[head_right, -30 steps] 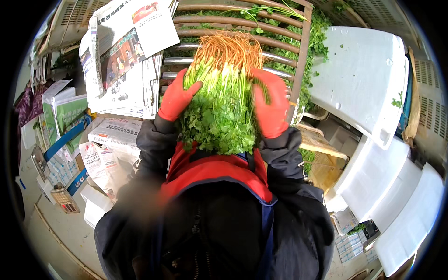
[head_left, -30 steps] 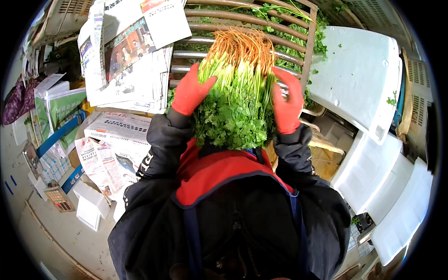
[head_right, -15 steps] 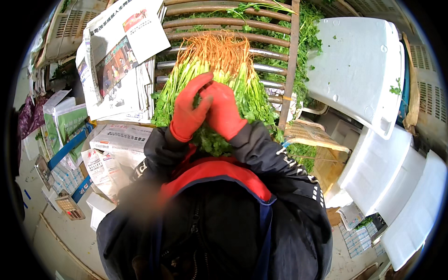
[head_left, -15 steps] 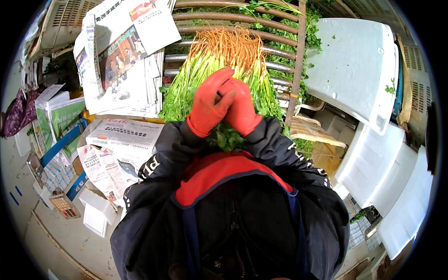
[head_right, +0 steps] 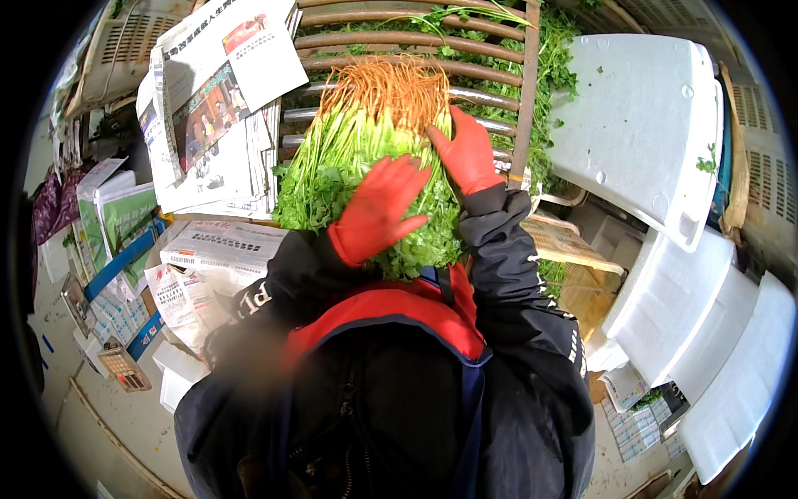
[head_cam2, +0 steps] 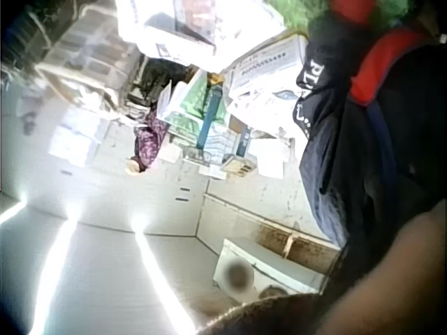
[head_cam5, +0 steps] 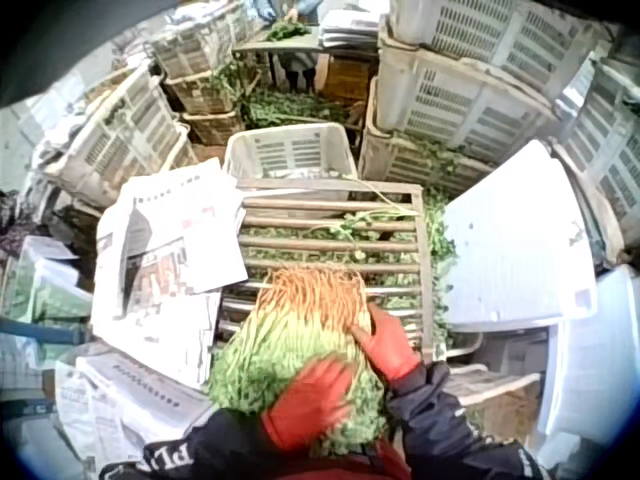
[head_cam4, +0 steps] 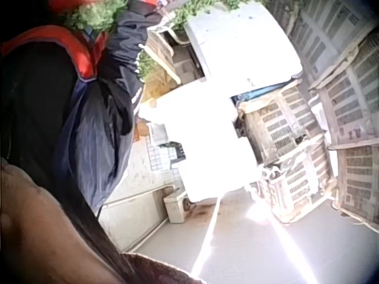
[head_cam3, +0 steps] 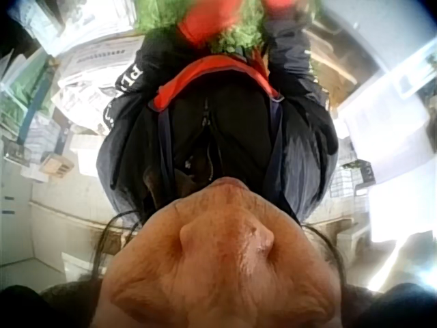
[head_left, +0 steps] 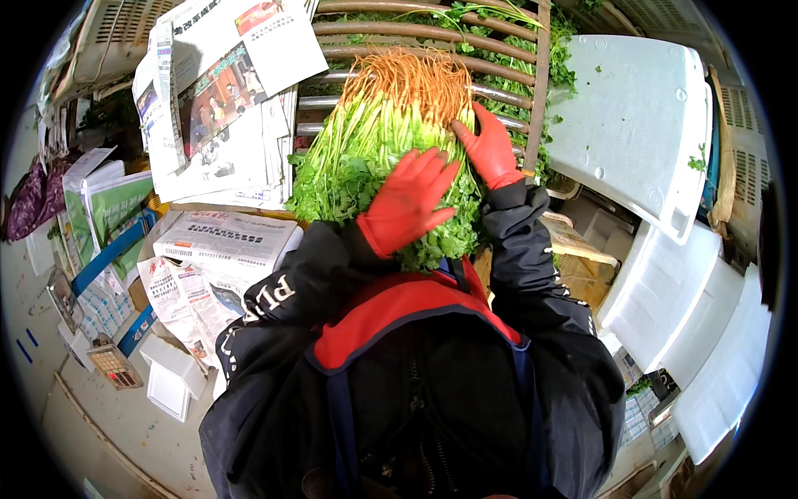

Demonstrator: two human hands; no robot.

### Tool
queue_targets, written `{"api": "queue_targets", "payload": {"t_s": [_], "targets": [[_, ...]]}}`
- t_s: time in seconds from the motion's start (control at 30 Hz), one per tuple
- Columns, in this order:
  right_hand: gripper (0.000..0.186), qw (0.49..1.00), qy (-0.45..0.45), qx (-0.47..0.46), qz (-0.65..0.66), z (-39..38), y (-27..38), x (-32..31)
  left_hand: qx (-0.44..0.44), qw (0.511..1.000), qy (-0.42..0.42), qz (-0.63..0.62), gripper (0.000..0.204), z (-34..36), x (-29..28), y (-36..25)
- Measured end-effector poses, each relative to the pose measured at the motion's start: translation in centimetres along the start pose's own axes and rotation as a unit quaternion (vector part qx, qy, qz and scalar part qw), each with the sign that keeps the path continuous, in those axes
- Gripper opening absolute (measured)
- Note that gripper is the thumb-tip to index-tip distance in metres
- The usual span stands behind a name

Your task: The person removes cilantro from a plastic crate, pulls away debris by hand, organizes the stems into bundles, trims the ends with scissors, and places the bundles into a cardboard box lined with newspaper.

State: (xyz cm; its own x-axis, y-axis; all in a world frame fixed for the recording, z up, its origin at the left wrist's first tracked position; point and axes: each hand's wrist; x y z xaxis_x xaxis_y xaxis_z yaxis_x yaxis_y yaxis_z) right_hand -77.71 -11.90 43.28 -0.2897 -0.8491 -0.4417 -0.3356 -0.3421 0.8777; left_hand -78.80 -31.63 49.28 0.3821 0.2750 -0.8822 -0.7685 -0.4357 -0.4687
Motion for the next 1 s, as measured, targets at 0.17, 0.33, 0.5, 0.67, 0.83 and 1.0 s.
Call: {"api": "queue_targets", "payload": {"t_s": [0.17,0.33,0.5,0.67,0.83,1.0], "targets": [[0.047,0.982,0.078,0.089,0.150,-0.2,-3.1,-2.7,0.002,0.998,-0.037,0.059,0.050,-1.7,-1.1,2.8],[0.046,0.998,0.035,0.019,0.038,-0.7,-1.1,-1.8,0.008,0.998,-0.003,0.063,0.047,-1.1,-0.9,1.8],[0.030,0.949,-0.034,0.092,0.299,-2.4,-0.1,-3.1,0.026,0.999,-0.034,0.021,0.037,1.0,-1.3,-0.1],[0.021,0.898,-0.090,0.153,0.403,-2.9,0.2,-2.3,0.071,0.997,0.023,0.005,0.033,3.2,1.6,-0.4],[0.025,0.990,-0.038,0.081,0.105,-2.1,1.8,-1.5,0.117,0.991,-0.026,0.063,0.034,2.1,3.9,0.4],[0.033,1.000,-0.001,-0.001,-0.018,-0.4,-1.5,0.4,0.100,0.994,-0.011,0.048,0.035,1.9,4.5,0.7]]}}
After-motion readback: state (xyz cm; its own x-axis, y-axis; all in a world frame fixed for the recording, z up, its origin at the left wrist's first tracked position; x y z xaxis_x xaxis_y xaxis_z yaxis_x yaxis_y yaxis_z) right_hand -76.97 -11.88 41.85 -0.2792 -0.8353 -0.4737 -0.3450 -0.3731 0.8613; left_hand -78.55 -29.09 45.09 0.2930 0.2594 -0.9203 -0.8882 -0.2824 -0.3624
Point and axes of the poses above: each hand's wrist, its own z-axis towards the middle knuckle, its own x-axis out of the palm, y = z × x, and after that the axes turned 13 degrees about z, right-handed
